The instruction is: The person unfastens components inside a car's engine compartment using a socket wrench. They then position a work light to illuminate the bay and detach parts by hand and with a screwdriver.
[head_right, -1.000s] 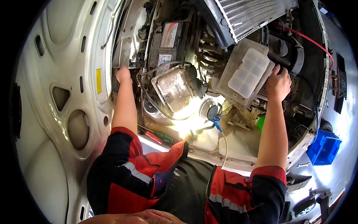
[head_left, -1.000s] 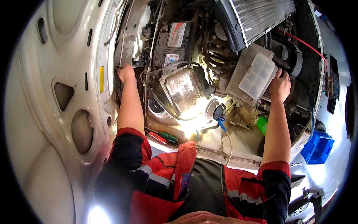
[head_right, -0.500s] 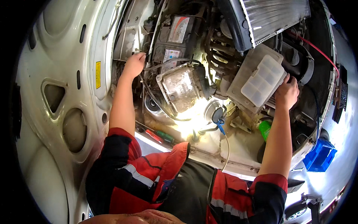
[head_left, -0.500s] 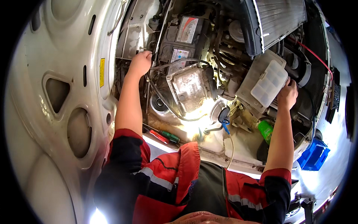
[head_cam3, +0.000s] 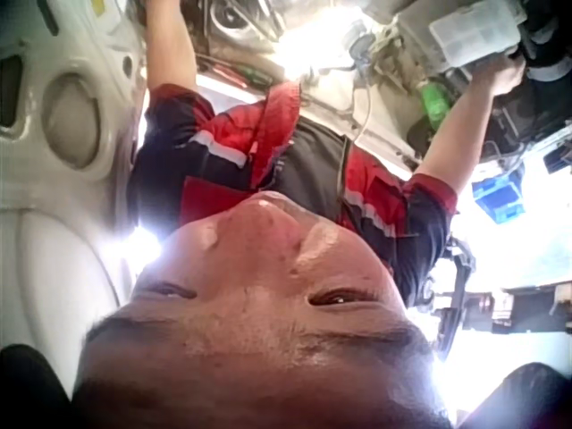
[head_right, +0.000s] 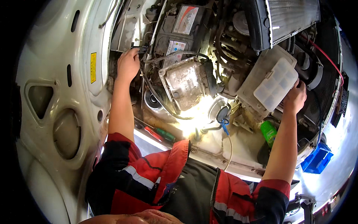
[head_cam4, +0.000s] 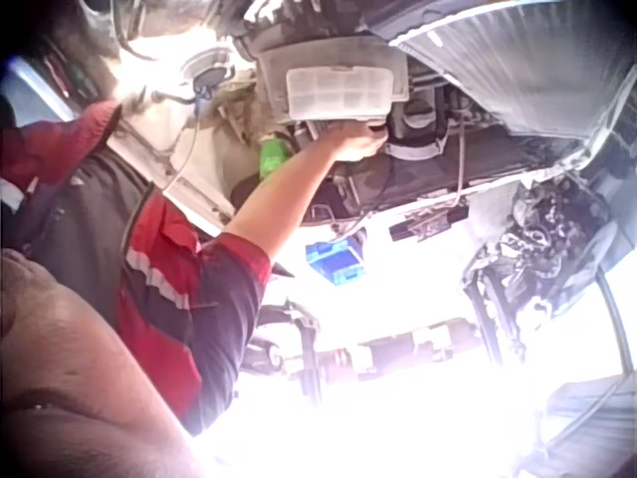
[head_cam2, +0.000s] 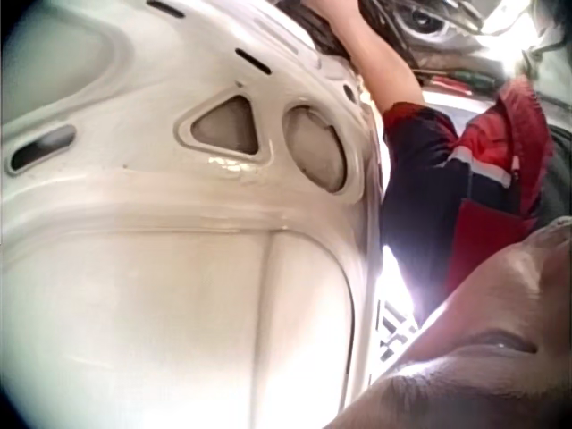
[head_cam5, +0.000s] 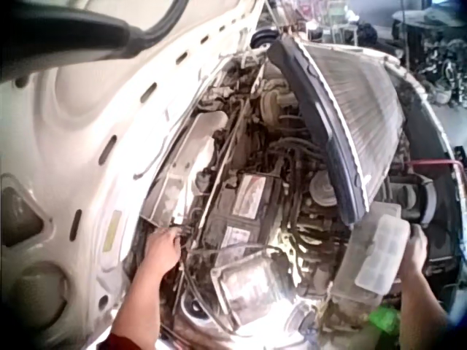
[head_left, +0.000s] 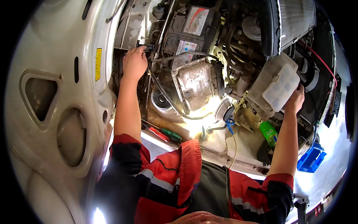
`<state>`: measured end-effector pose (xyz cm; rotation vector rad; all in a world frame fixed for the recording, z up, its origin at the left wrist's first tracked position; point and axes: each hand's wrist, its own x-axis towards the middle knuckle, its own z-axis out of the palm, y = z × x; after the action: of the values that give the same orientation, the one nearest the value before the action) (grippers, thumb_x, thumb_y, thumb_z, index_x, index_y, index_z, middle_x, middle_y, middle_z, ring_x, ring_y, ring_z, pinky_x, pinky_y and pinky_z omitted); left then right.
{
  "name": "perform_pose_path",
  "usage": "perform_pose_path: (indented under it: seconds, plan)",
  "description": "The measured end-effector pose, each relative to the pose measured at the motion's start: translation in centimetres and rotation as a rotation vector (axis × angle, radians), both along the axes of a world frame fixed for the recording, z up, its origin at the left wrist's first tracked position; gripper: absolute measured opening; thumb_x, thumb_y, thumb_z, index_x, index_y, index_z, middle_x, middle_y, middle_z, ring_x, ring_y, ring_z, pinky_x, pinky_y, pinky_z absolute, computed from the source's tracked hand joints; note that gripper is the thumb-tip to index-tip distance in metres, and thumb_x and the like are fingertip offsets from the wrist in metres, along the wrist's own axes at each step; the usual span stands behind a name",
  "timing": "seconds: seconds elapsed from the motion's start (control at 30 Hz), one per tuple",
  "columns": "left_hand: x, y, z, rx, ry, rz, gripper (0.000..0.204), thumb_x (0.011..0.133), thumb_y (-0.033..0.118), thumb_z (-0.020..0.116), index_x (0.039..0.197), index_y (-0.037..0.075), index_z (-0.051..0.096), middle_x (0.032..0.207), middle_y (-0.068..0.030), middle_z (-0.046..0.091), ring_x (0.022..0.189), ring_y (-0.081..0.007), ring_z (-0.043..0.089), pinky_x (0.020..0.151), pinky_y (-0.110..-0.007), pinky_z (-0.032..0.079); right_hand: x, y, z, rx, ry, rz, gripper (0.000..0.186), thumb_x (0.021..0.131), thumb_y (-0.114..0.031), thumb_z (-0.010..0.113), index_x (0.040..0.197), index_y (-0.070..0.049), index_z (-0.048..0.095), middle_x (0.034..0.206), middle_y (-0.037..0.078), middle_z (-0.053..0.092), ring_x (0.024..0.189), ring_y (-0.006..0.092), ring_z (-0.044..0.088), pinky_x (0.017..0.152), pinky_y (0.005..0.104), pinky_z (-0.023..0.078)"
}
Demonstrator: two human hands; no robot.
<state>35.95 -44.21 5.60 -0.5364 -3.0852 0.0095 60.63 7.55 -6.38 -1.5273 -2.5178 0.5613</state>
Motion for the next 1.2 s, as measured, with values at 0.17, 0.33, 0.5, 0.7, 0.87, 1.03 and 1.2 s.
perform_pose_path:
  seconds: [0.17,0.33,0.5,0.7,0.87,1.03,1.2]
  plan:
    - [-3.7,0.1,-1.7,-0.110,0.055,-0.012,0.054,0.087,0.016,0.058,0.140,0.010,0.046,0.134,-0.0088,0.054,0.125,-0.0312,0.046,0.104,-0.055,0.035,-0.9,-0.4,0.5,-0.034,0.019,0.061,0.051,0.096,-0.049,0.042,0.119,-0.007,0.061,0.118,0.018,0.064,0.112,0.0370,0.057,0.093,0.0455,0.044]
    - [-4.4,2.7,-1.3,0.035,-0.200,0.123,0.065,0.083,0.018,0.068,0.142,0.010,0.043,0.119,-0.0098,0.061,0.120,-0.0314,0.051,0.106,-0.058,0.030,0.0,0.5,-0.4,-0.051,0.012,0.029,0.049,0.096,-0.047,0.043,0.119,-0.008,0.062,0.117,0.017,0.064,0.111,0.0370,0.057,0.093,0.0454,0.044]
    - [-2.3,0.1,-1.8,0.260,-0.114,0.020,0.039,0.083,0.013,0.066,0.121,0.007,0.061,0.106,-0.0102,0.066,0.108,-0.0309,0.059,0.099,-0.047,0.041,0.0,0.4,-0.7,-0.062,-0.018,0.026,0.049,0.096,-0.046,0.044,0.123,-0.009,0.060,0.121,0.016,0.063,0.115,0.0357,0.056,0.095,0.0455,0.044]
    - [1.5,1.3,-0.8,0.333,-0.022,-0.182,0.019,0.076,0.002,0.063,0.093,0.000,0.067,0.107,-0.0154,0.066,0.101,-0.0350,0.062,0.090,-0.041,0.048,0.5,1.2,-1.3,-0.135,0.063,0.046,0.050,0.096,-0.045,0.044,0.124,-0.008,0.059,0.122,0.018,0.062,0.117,0.0358,0.055,0.096,0.0451,0.044]
    - [2.9,1.3,-0.9,0.302,-0.050,-0.197,0.017,0.078,0.002,0.059,0.093,0.000,0.067,0.115,-0.0132,0.064,0.109,-0.0352,0.057,0.096,-0.041,0.045,0.4,0.3,-0.2,-0.113,0.128,0.064,0.049,0.091,-0.043,0.052,0.117,-0.003,0.062,0.112,0.022,0.065,0.107,0.0409,0.058,0.088,0.0463,0.046]
    - [3.2,1.6,-1.8,0.360,-0.005,-0.165,0.018,0.081,0.002,0.058,0.097,0.000,0.066,0.116,-0.0140,0.064,0.108,-0.0349,0.058,0.096,-0.041,0.045,0.9,0.6,-0.3,-0.051,0.093,0.133,0.049,0.092,-0.044,0.050,0.117,-0.003,0.062,0.113,0.022,0.064,0.108,0.0406,0.058,0.089,0.0462,0.046]
    - [2.7,1.3,-3.6,0.446,0.127,-0.143,0.015,0.086,0.006,0.058,0.097,0.001,0.066,0.111,-0.0158,0.065,0.105,-0.0352,0.060,0.094,-0.040,0.047,0.3,1.0,-1.0,-0.076,0.139,0.061,0.050,0.095,-0.044,0.044,0.120,-0.004,0.061,0.122,0.020,0.061,0.115,0.0381,0.055,0.095,0.0454,0.043]
